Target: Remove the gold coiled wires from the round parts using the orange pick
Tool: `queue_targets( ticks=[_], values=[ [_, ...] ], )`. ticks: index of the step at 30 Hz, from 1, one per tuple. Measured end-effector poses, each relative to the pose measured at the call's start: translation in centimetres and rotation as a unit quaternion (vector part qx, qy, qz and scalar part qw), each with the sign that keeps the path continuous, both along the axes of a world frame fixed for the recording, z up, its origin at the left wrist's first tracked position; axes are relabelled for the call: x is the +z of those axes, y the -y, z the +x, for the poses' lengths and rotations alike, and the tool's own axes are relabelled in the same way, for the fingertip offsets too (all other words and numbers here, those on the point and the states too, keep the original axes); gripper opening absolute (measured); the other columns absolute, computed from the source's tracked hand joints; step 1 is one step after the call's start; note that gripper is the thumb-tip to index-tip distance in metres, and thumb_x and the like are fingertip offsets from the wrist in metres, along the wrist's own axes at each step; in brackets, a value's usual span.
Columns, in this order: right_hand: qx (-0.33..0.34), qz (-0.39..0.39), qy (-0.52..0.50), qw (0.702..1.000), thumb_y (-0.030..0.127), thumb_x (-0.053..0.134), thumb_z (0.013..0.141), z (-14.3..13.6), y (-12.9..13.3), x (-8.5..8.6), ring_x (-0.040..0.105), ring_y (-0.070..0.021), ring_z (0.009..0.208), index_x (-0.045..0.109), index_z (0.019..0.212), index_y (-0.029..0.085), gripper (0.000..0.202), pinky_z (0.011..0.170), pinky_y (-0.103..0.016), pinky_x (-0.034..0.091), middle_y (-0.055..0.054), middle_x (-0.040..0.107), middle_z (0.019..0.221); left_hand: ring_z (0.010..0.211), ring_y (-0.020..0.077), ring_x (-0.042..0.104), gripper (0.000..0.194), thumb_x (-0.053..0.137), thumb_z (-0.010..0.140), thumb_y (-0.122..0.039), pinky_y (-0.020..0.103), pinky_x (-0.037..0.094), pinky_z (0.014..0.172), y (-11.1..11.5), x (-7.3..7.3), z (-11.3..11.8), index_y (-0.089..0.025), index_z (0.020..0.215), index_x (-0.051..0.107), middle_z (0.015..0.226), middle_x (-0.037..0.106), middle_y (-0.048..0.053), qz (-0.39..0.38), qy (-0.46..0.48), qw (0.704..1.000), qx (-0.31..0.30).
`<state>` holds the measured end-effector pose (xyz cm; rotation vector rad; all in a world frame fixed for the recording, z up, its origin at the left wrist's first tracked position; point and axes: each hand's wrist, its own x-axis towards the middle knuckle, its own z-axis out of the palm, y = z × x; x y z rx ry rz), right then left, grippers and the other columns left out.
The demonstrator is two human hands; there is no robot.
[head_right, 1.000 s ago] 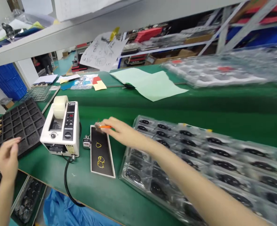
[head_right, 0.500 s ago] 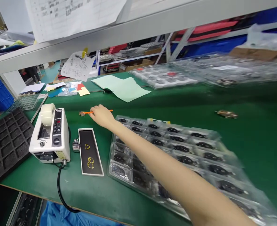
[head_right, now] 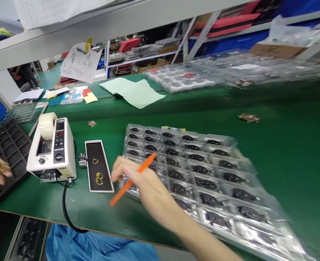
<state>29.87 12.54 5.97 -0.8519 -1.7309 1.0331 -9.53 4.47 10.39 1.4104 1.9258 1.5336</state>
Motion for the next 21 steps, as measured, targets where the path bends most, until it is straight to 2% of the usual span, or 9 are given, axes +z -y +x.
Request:
queue_targets(
  ticks=[1, 3, 4, 6, 9, 12, 15, 18, 21],
  values=[
    [0.022, -0.001, -0.023, 0.999, 0.054, 0.036, 0.098, 0.0, 1.2, 0.0, 0.056, -0.0176, 0.056, 0.071, 0.070, 0.023, 0.055, 0.054, -0.030, 0.048, -0.004, 0.058, 0.061, 0.064, 0.0248, 0.070, 0.028, 0.070, 0.080, -0.042, 0.030, 0.052, 0.047, 0.9, -0.8, 4.1, -0.014, 0.086, 0.073, 0.079, 0.076, 0.011, -0.031, 0.094, 0.992, -0.072],
    [0.072, 0.013, -0.064, 0.995, 0.050, 0.035, 0.100, -0.3, 3.2, -0.2, 0.056, -0.0170, 0.052, 0.076, 0.092, 0.026, 0.048, 0.050, -0.029, 0.048, -0.003, 0.057, 0.058, 0.066, 0.0259, 0.073, 0.027, 0.070, 0.082, -0.040, 0.028, 0.054, 0.046, 2.0, -2.7, 11.3, -0.016, 0.095, 0.074, 0.077, 0.076, 0.011, -0.093, 0.253, 0.949, -0.161],
    [0.090, 0.024, -0.082, 0.992, 0.048, 0.036, 0.100, -0.5, 4.1, -0.3, 0.059, -0.0174, 0.054, 0.075, 0.101, 0.028, 0.045, 0.051, -0.029, 0.049, -0.004, 0.060, 0.061, 0.071, 0.0269, 0.075, 0.030, 0.071, 0.082, -0.039, 0.028, 0.056, 0.048, 2.1, -3.7, 14.1, -0.017, 0.102, 0.074, 0.080, 0.077, 0.012, -0.108, 0.318, 0.921, -0.197],
    [0.083, 0.043, -0.104, 0.990, 0.043, 0.040, 0.100, -1.3, 5.5, -0.6, 0.064, -0.0188, 0.063, 0.073, 0.107, 0.030, 0.036, 0.053, -0.028, 0.052, -0.006, 0.067, 0.073, 0.079, 0.0276, 0.076, 0.033, 0.074, 0.080, -0.038, 0.031, 0.061, 0.058, 1.6, -5.5, 17.6, -0.018, 0.107, 0.072, 0.087, 0.078, 0.012, -0.099, 0.415, 0.872, -0.238],
    [0.008, 0.059, -0.096, 0.994, 0.028, 0.049, 0.098, -2.6, 6.6, -1.5, 0.067, -0.0185, 0.072, 0.072, 0.099, 0.028, 0.023, 0.059, -0.026, 0.055, -0.005, 0.069, 0.080, 0.085, 0.0252, 0.076, 0.029, 0.076, 0.080, -0.036, 0.027, 0.062, 0.067, 0.3, -7.1, 19.5, -0.019, 0.103, 0.073, 0.094, 0.079, 0.010, -0.067, 0.511, 0.828, -0.223],
    [-0.047, 0.056, -0.078, 0.994, 0.016, 0.053, 0.094, -3.3, 7.0, -2.6, 0.068, -0.0161, 0.070, 0.070, 0.096, 0.026, 0.021, 0.062, -0.023, 0.056, -0.003, 0.070, 0.079, 0.090, 0.0250, 0.076, 0.025, 0.072, 0.083, -0.038, 0.027, 0.062, 0.071, -0.4, -7.5, 20.2, -0.019, 0.101, 0.073, 0.098, 0.079, 0.010, -0.027, 0.546, 0.810, -0.212],
    [-0.069, 0.055, -0.079, 0.993, 0.012, 0.053, 0.092, -3.3, 7.3, -3.3, 0.068, -0.0157, 0.070, 0.069, 0.094, 0.025, 0.021, 0.062, -0.023, 0.056, -0.003, 0.071, 0.078, 0.095, 0.0267, 0.075, 0.023, 0.067, 0.087, -0.038, 0.032, 0.062, 0.075, -0.1, -7.4, 21.0, -0.020, 0.099, 0.073, 0.101, 0.078, 0.009, 0.003, 0.518, 0.829, -0.212],
    [-0.061, 0.060, -0.081, 0.993, 0.012, 0.053, 0.092, -2.9, 7.3, -3.5, 0.068, -0.0162, 0.069, 0.070, 0.093, 0.024, 0.020, 0.061, -0.023, 0.057, -0.003, 0.071, 0.078, 0.099, 0.0277, 0.074, 0.023, 0.064, 0.090, -0.038, 0.035, 0.062, 0.078, 0.2, -7.6, 21.3, -0.020, 0.101, 0.073, 0.106, 0.077, 0.010, 0.015, 0.476, 0.852, -0.218],
    [-0.040, 0.056, -0.077, 0.995, 0.014, 0.054, 0.092, -2.7, 7.1, -3.5, 0.069, -0.0173, 0.069, 0.071, 0.094, 0.024, 0.020, 0.060, -0.024, 0.057, -0.004, 0.072, 0.077, 0.100, 0.0292, 0.073, 0.023, 0.061, 0.091, -0.038, 0.040, 0.062, 0.080, 0.3, -7.8, 21.3, -0.021, 0.103, 0.072, 0.107, 0.077, 0.010, 0.012, 0.466, 0.855, -0.229]
  ],
)
